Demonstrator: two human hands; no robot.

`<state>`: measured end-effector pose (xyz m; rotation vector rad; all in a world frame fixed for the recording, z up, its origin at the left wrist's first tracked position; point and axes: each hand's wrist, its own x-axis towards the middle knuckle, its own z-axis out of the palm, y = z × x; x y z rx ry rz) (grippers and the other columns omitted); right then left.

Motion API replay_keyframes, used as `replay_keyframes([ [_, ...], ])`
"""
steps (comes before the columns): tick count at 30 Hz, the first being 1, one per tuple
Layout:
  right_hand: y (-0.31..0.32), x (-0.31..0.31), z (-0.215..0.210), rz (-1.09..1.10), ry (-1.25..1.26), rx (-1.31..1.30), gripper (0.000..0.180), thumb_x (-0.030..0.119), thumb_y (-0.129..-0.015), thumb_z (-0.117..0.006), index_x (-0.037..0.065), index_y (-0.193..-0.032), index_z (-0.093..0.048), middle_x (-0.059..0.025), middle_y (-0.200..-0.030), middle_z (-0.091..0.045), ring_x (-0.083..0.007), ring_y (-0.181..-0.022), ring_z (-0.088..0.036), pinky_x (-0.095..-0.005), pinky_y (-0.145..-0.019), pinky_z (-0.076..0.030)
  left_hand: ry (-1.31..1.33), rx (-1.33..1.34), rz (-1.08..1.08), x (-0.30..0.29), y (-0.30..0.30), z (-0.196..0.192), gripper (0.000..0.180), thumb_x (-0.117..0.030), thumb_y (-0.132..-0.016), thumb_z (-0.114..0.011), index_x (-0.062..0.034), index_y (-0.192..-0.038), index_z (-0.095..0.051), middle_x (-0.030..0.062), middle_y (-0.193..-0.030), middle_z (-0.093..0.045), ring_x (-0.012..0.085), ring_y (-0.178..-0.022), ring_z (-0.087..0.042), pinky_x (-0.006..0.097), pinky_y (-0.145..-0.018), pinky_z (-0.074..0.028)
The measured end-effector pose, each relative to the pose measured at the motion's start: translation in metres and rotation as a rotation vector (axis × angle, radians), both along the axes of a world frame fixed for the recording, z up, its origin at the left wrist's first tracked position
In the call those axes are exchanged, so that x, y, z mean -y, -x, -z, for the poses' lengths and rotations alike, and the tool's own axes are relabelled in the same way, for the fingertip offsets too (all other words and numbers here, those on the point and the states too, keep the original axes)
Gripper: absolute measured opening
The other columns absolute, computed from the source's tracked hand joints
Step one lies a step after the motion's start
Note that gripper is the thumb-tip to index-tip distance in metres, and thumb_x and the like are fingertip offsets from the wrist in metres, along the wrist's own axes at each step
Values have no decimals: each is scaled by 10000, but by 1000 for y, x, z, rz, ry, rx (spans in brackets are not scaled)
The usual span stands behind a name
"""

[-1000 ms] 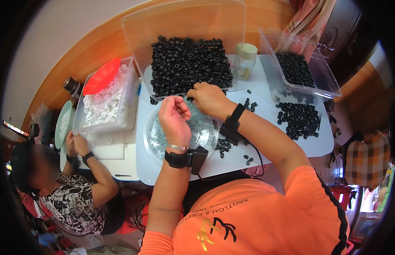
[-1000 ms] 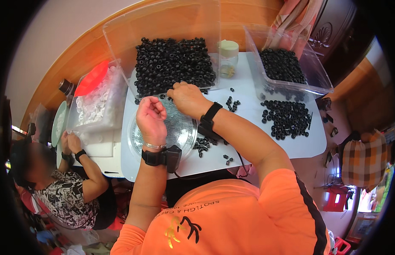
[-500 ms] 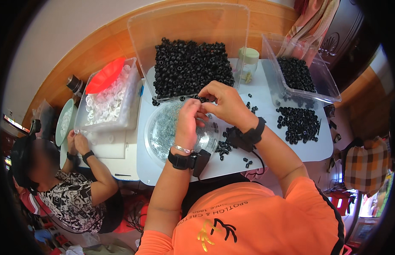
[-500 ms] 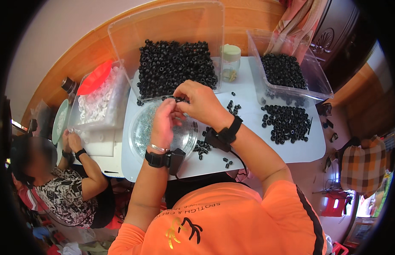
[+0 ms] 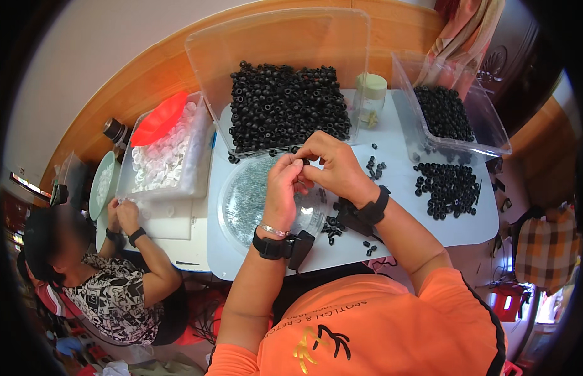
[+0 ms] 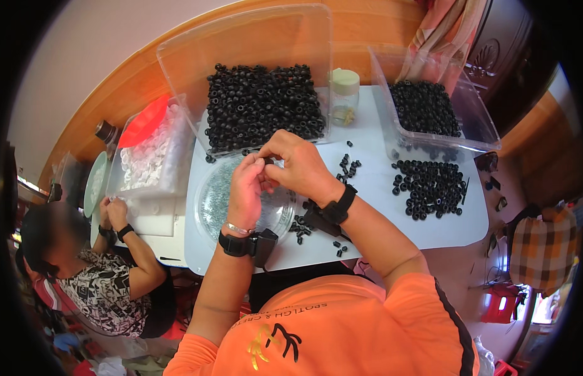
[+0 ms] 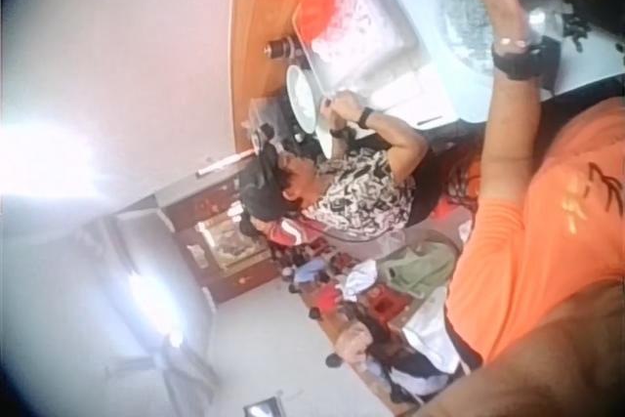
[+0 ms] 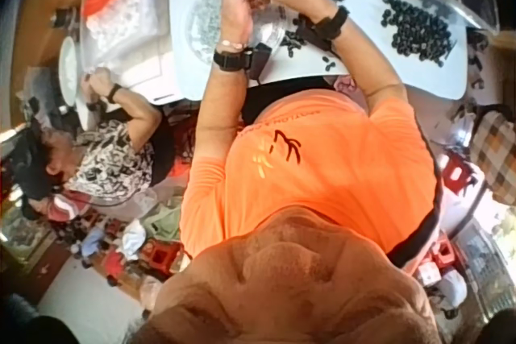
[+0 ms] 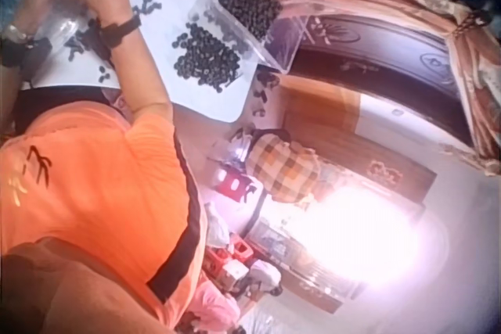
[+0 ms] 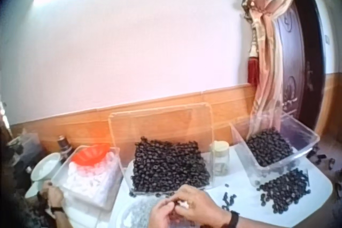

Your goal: Manually assembling small black plastic components by hand at a workbench.

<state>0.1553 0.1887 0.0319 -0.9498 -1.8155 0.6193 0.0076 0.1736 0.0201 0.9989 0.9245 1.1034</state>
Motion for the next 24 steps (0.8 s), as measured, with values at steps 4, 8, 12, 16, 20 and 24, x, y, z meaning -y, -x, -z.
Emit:
replay_keyframes([
  [4, 2, -3, 6, 31, 8, -16, 180, 77, -688, -668, 62, -867, -651, -77, -833, -595, -254, -779, -606, -324, -668, -492, 2, 15, 61, -3, 2, 2, 275, -246, -930, -461, -30, -1058, -574, 10, -832, -595, 104, -675, -566, 226, -587, -415],
  [8, 3, -2, 5, 51, -11, -27, 176, 81, -688, -670, 63, -862, -650, -75, -838, -595, -255, -789, -607, -326, -673, -493, -3, 49, 64, -3, 2, 4, 264, -239, -927, -456, -30, -1035, -574, 15, -840, -591, 111, -679, -563, 232, -585, -420],
  [12, 5, -2, 8, -15, -85, -38, 200, 48, -725, -665, 76, -923, -677, -38, -927, -606, -176, -814, -596, -274, -647, -459, -62, 109, -34, -1, -1, 0, 227, -225, -922, -461, -44, -978, -587, 8, -773, -591, 102, -641, -565, 224, -570, -425],
  [16, 1, -4, 10, -64, -113, -51, 217, 49, -735, -648, 83, -945, -691, -39, -976, -615, -176, -830, -596, -271, -648, -458, -18, 74, -39, -1, 0, -3, 234, -220, -922, -459, -36, -990, -587, 15, -775, -594, 106, -646, -563, 228, -573, -428],
  [20, 2, -1, 5, -14, -47, -72, 166, 54, -707, -633, 51, -873, -650, -83, -885, -613, -261, -842, -600, -334, -738, -492, -20, 73, 8, -3, 2, 1, 233, -218, -923, -460, -32, -986, -587, 18, -779, -598, 107, -644, -564, 226, -573, -429],
  [24, 2, -2, 8, 15, -34, -71, 166, 59, -703, -640, 46, -868, -646, -83, -870, -614, -259, -837, -600, -336, -731, -491, -27, 46, 24, -2, 0, 0, 234, -223, -925, -462, -34, -983, -588, 19, -779, -598, 106, -640, -565, 226, -568, -430],
])
